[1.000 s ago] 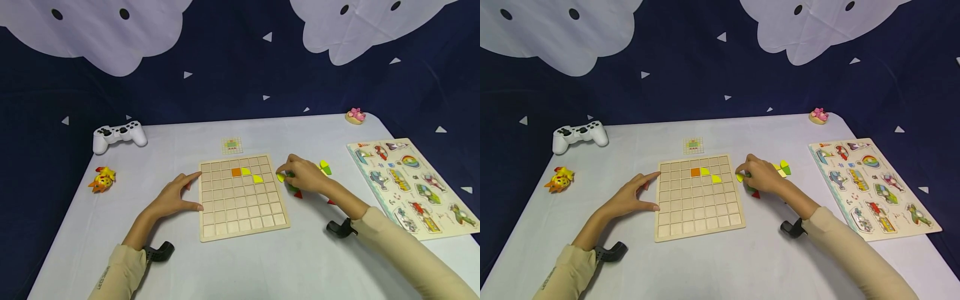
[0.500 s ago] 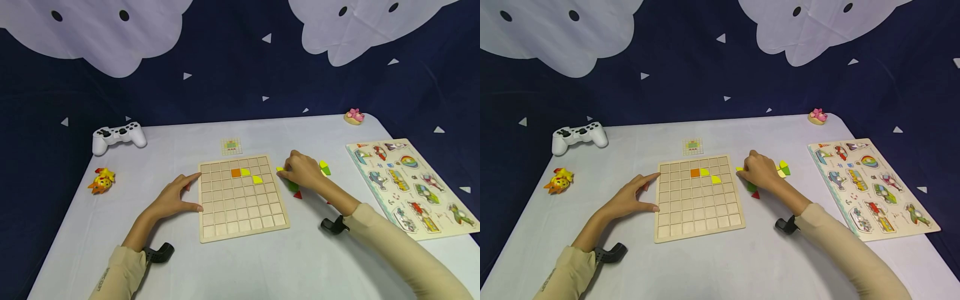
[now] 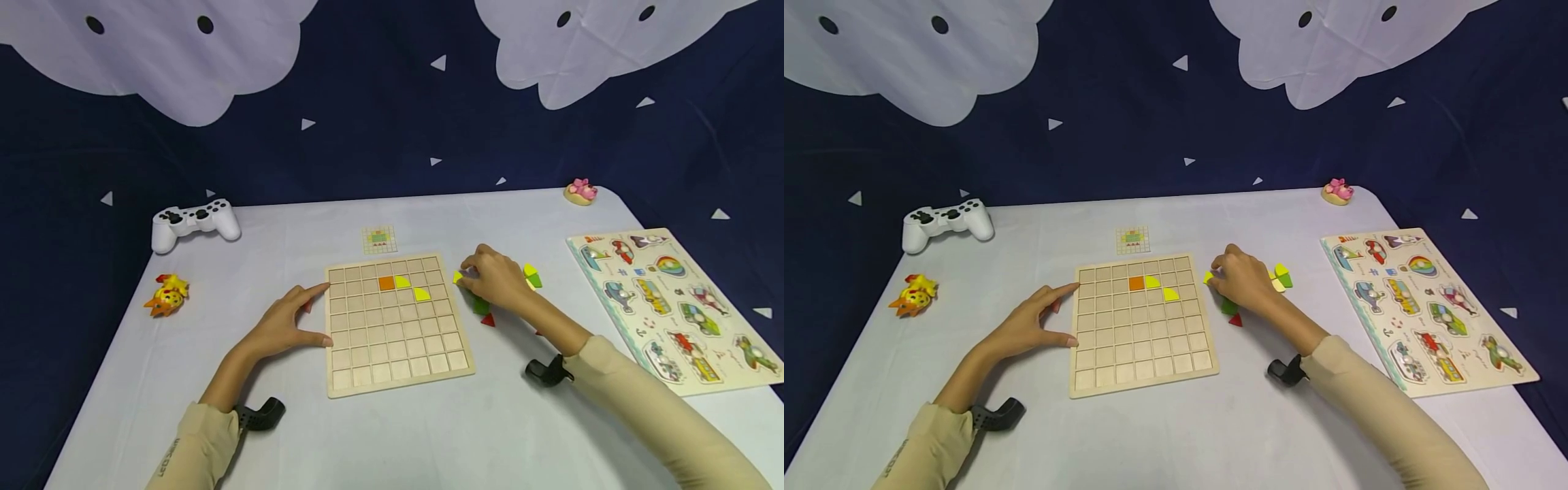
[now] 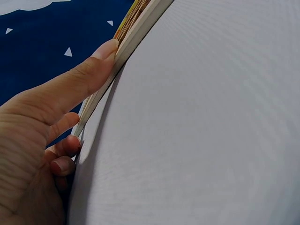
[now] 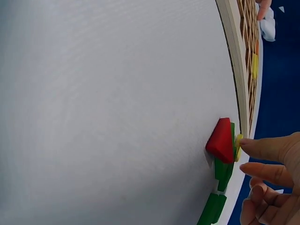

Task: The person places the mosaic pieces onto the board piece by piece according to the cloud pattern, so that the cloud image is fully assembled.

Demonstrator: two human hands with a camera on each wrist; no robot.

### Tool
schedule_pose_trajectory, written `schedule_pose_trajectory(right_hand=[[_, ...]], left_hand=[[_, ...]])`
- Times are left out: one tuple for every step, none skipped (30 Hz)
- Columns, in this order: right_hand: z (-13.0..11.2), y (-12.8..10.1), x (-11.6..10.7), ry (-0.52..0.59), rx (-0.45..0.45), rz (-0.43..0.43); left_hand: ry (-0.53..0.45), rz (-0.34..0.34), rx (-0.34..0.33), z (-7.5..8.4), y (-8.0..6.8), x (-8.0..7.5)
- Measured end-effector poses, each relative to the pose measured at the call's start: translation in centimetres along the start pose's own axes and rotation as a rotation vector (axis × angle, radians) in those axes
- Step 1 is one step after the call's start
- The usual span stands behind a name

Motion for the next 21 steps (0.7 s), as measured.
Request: schedule_pose_trajectory(right_hand=[[0.01, 0.01, 0.12, 0.003, -0.002, -0.006], [0.0, 0.01, 0.24, 0.007, -0.005, -0.011], [-0.05, 0.0, 0.32, 0.009, -0.008, -0.014], [-0.1, -0.01, 0.4, 0.01, -0.01, -0.015], [-0.15, -0.03, 0.46, 0.013, -0.011, -0.015], [-0.2, -0.05, 0.5, 0.016, -0.012, -0.013], [-0.28, -0.09, 0.5, 0.018, -0.012, -0.009], [-0.37, -0.12, 0.5, 0.022, -0.012, -0.006], [-0.44, -0.16, 0.5, 0.022, -0.013, -0.003], [-0.5, -0.18, 0.53, 0.022, -0.015, 0.0], [-0.57, -0.21, 0.56, 0.02, -0.018, 0.002], [-0.63, -0.23, 0.57, 0.017, -0.02, 0.004], [-0.67, -0.24, 0.6, 0.015, -0.021, 0.007], [-0.71, -0.25, 0.62, 0.013, -0.022, 0.01], [-0.74, -0.25, 0.62, 0.01, -0.023, 0.013], [-0.75, -0.26, 0.63, 0.009, -0.022, 0.016], [-0.77, -0.27, 0.64, 0.007, -0.021, 0.018], [-0.75, -0.26, 0.65, 0.008, -0.018, 0.02], [-0.75, -0.25, 0.66, 0.008, -0.017, 0.022], [-0.75, -0.26, 0.68, 0.006, -0.015, 0.02], [-0.72, -0.26, 0.68, 0.005, -0.014, 0.02]], left_hand=[[-0.001, -0.001, -0.001, -0.01, 0.0, 0.02], [-0.002, -0.001, -0.002, -0.03, -0.01, 0.03], [-0.003, -0.001, -0.004, -0.04, -0.02, 0.03], [-0.004, -0.001, -0.005, -0.05, -0.02, 0.03], [-0.006, -0.001, -0.007, -0.06, -0.03, 0.04], [-0.008, -0.001, -0.009, -0.06, -0.03, 0.03], [-0.009, -0.001, -0.01, -0.07, -0.04, 0.03], [-0.009, -0.002, -0.012, -0.07, -0.05, 0.03], [-0.008, -0.001, -0.012, -0.07, -0.06, 0.03], [-0.007, -0.001, -0.013, -0.07, -0.06, 0.04], [-0.006, -0.001, -0.014, -0.08, -0.07, 0.04], [-0.005, 0.0, -0.014, -0.08, -0.07, 0.03], [-0.005, 0.0, -0.014, -0.08, -0.07, 0.04], [-0.004, 0.0, -0.014, -0.07, -0.08, 0.03], [-0.004, 0.001, -0.015, -0.06, -0.08, 0.03], [-0.005, 0.001, -0.015, -0.04, -0.08, 0.03], [-0.003, 0.001, -0.016, -0.02, -0.09, 0.02], [-0.004, 0.002, -0.016, 0.0, -0.09, 0.02], [-0.004, 0.002, -0.016, 0.01, -0.1, 0.01], [-0.004, 0.002, -0.017, 0.01, -0.11, 0.01], [-0.003, 0.001, -0.019, 0.01, -0.11, 0.01]])
Point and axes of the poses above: each hand's wrist, its own y-axis towards the middle knuckle, its own x-axis out of the palm, z = x × y, the point moved 7 cm from there along y, towards the middle knuckle, and after that the axes turned 5 degrees about y, right-handed, at the moved point
